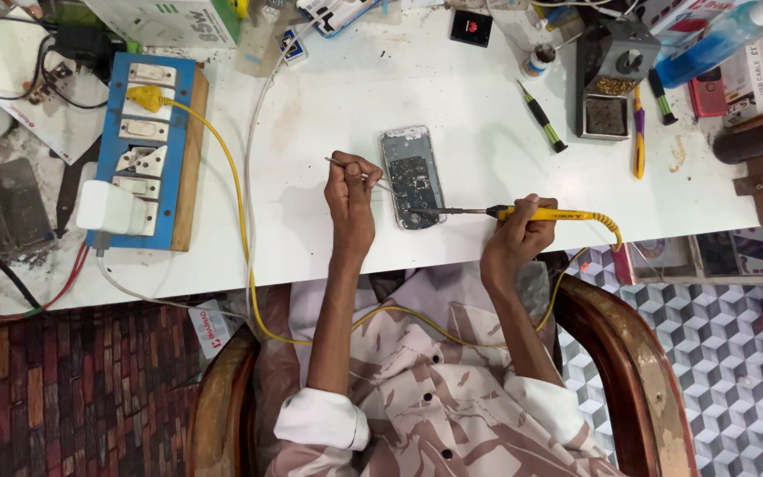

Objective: The person uses a soldering iron and tweezers to work on a disassembled mobile phone circuit board. They repeatedly apply heat to various points on the board while holding components with tweezers. The phone remains open on the workbench throughout the clip.

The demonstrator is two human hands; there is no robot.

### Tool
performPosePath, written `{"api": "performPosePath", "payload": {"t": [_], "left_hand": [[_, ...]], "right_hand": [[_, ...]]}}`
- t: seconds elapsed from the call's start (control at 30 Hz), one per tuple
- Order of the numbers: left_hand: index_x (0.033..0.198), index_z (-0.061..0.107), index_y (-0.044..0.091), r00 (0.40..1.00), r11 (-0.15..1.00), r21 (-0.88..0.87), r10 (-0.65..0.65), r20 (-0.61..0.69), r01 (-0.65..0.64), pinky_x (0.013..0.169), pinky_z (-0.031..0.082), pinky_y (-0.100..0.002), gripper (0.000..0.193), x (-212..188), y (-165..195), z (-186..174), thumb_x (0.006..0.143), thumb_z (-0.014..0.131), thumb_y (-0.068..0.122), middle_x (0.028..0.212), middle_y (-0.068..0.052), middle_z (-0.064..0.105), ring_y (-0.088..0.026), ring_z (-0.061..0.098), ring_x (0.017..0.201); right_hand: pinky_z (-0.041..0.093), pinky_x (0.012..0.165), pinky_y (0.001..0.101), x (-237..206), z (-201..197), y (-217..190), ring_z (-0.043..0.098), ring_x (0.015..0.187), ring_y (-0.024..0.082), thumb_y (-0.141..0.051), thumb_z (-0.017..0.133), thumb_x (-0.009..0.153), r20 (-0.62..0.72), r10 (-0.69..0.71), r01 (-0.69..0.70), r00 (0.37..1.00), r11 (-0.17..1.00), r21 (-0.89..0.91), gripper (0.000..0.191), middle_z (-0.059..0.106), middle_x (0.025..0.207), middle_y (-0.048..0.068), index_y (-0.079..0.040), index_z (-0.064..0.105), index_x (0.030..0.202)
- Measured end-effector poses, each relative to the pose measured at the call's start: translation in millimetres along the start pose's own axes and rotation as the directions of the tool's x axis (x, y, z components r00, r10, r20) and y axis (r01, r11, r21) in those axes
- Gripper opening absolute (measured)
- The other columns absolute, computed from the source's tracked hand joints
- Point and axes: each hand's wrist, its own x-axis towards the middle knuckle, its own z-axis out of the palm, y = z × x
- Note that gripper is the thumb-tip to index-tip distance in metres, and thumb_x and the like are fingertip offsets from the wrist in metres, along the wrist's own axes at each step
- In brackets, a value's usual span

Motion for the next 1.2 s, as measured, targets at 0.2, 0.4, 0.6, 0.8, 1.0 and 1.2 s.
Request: {"api": "performPosePath", "payload": {"t": [0.2, 0.4, 0.6, 0.8, 1.0, 1.2], "left_hand": [[0.099, 0.045, 0.008, 1.0, 0.999, 0.032, -0.001, 0.006, 0.001, 0.073, 0.044, -0.025, 0.037, -2, 1, -3, 0.114, 0.042, 0.042, 0.087, -0.001, 0.048, -0.01, 0.046, 0.078], [0.099, 0.046, 0.008, 1.0, 1.0, 0.018, -0.007, -0.006, 0.007, 0.073, 0.044, -0.025, 0.037, -2, -2, -3, 0.114, 0.043, 0.041, 0.085, -0.001, 0.048, -0.01, 0.045, 0.077], [0.1, 0.046, 0.007, 1.0, 0.999, -0.037, -0.012, -0.016, 0.012, 0.08, 0.047, -0.027, 0.035, -3, -5, -1, 0.113, 0.044, 0.039, 0.089, -0.002, 0.049, -0.01, 0.046, 0.08], [0.099, 0.046, 0.008, 0.999, 0.998, -0.051, -0.037, 0.001, 0.037, 0.078, 0.045, -0.026, 0.035, -3, -10, -4, 0.113, 0.045, 0.04, 0.087, -0.002, 0.048, -0.01, 0.045, 0.08], [0.099, 0.046, 0.007, 0.999, 0.997, -0.065, -0.039, 0.004, 0.039, 0.077, 0.044, -0.026, 0.036, -3, -11, -3, 0.113, 0.046, 0.04, 0.086, -0.002, 0.047, -0.01, 0.044, 0.079], [0.099, 0.045, 0.007, 0.999, 0.997, -0.052, -0.05, 0.013, 0.05, 0.081, 0.046, -0.026, 0.037, -2, -8, -3, 0.112, 0.045, 0.042, 0.086, -0.002, 0.049, -0.01, 0.044, 0.079]], "right_hand": [[0.032, 0.046, 0.023, 2, 0, -2, 0.033, 0.051, 0.004, -0.022, 0.046, 0.114, 0.037, 0.133, -0.137, 0.99, 0.981, 0.135, 0.031, 0.039, 0.064, -0.004, -0.009, 0.042, 0.087], [0.033, 0.045, 0.0234, 5, -1, 5, 0.038, 0.05, 0.005, -0.023, 0.051, 0.114, 0.048, 0.142, -0.148, 0.989, 0.978, 0.145, 0.033, 0.041, 0.064, -0.002, -0.009, 0.041, 0.085], [0.033, 0.043, 0.0249, 21, -19, 7, 0.038, 0.048, 0.007, -0.022, 0.061, 0.108, 0.149, 0.337, -0.367, 0.93, 0.888, 0.277, 0.027, 0.042, 0.066, -0.002, -0.012, 0.044, 0.089], [0.035, 0.046, 0.0256, 22, -42, -8, 0.048, 0.052, 0.011, -0.021, 0.055, 0.104, 0.255, 0.454, -0.517, 0.854, 0.795, 0.317, 0.011, 0.053, 0.068, 0.0, -0.011, 0.052, 0.1], [0.034, 0.051, 0.0233, 31, -53, -14, 0.042, 0.052, 0.008, -0.036, 0.058, 0.111, 0.316, 0.446, -0.546, 0.838, 0.698, 0.463, 0.029, 0.045, 0.063, -0.002, -0.008, 0.057, 0.101], [0.023, 0.038, 0.0236, 29, -52, -14, 0.031, 0.041, 0.006, -0.037, 0.06, 0.111, 0.311, 0.483, -0.573, 0.819, 0.726, 0.38, 0.044, 0.038, 0.053, -0.004, -0.013, 0.045, 0.078]]}}
